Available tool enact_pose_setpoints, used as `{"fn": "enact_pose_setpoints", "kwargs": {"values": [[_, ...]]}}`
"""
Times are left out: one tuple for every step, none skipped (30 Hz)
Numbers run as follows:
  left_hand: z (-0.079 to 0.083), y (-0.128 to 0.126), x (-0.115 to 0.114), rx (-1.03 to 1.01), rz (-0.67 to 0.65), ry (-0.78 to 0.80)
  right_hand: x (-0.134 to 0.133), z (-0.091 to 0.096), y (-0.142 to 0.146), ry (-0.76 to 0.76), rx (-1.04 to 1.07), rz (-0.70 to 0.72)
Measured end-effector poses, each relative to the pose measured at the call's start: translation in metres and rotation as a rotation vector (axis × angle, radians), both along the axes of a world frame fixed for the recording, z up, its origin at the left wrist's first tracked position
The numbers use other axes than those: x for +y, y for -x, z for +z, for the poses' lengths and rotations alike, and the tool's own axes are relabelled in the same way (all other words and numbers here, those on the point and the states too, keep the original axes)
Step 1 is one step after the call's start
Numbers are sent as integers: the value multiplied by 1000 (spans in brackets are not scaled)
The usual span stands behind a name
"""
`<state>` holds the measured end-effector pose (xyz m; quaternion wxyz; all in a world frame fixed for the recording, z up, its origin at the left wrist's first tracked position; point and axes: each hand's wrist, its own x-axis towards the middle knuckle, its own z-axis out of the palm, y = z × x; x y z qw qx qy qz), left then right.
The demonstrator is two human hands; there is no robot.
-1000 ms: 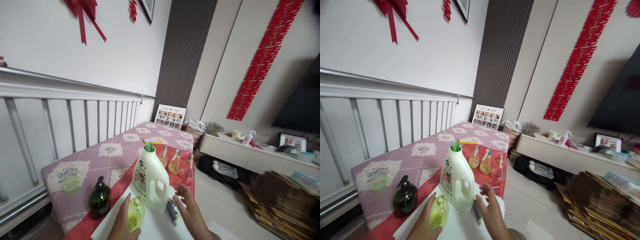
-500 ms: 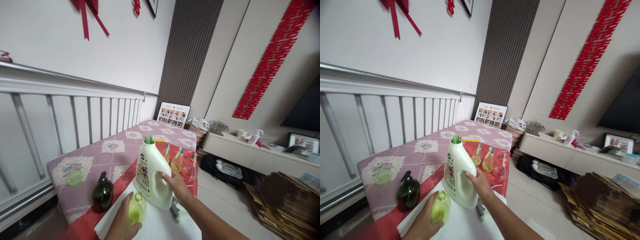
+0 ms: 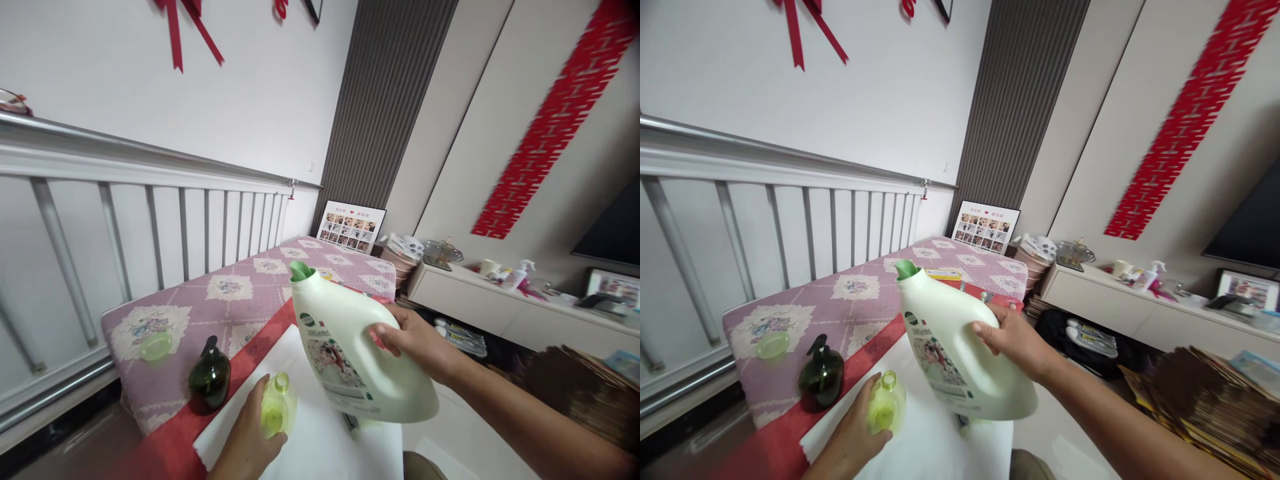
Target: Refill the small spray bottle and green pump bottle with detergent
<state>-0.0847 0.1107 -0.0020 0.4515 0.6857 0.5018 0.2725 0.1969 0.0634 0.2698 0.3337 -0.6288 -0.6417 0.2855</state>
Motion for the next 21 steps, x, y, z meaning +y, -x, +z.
{"fn": "enact_pose_setpoints", "kwargs": {"values": [[-3, -1, 1, -4, 10, -13, -4, 3, -4, 13, -37, 20], [-5, -2, 2, -12, 23, -31, -8, 6, -7, 25, -64, 37], [-6, -3, 3, -23, 35, -51, -12, 8, -10, 40, -83, 49], [-7, -4, 4, -37, 46, -74, -16, 10, -12, 61, -98, 58], [-8, -5, 4, -53, 56, -97, -20, 12, -14, 85, -113, 66], [-8, -6, 3, -69, 65, -119, -24, 13, -15, 113, -130, 75], [-8, -6, 3, -85, 73, -141, -27, 15, -15, 145, -148, 86], [-7, -6, 2, -100, 83, -163, -30, 16, -16, 172, -163, 98], [-6, -7, 2, -113, 93, -183, -33, 17, -16, 191, -176, 111], [-5, -7, 1, -124, 104, -201, -35, 18, -17, 200, -188, 123], [-4, -7, 1, -130, 112, -215, -36, 18, -18, 199, -203, 135], [-3, -7, 1, -132, 115, -226, -37, 18, -20, 188, -227, 148], [-2, -8, 1, -130, 114, -233, -37, 18, -21, 174, -264, 162], [-1, -8, 1, -126, 115, -240, -37, 18, -22, 164, -307, 181], [0, -8, 1, -119, 113, -247, -38, 18, -24, 163, -346, 201], [1, -8, 1, -111, 111, -252, -38, 18, -25, 168, -373, 221], [2, -8, 1, -102, 108, -254, -38, 18, -25, 180, -388, 239], [4, -9, 1, -92, 105, -252, -38, 18, -26, 192, -394, 253], [6, -9, 0, -84, 104, -250, -38, 19, -26, 202, -397, 263], [9, -9, -1, -78, 106, -248, -38, 19, -26, 206, -403, 266], [12, -9, -3, -76, 110, -247, -37, 20, -26, 208, -412, 267]]}}
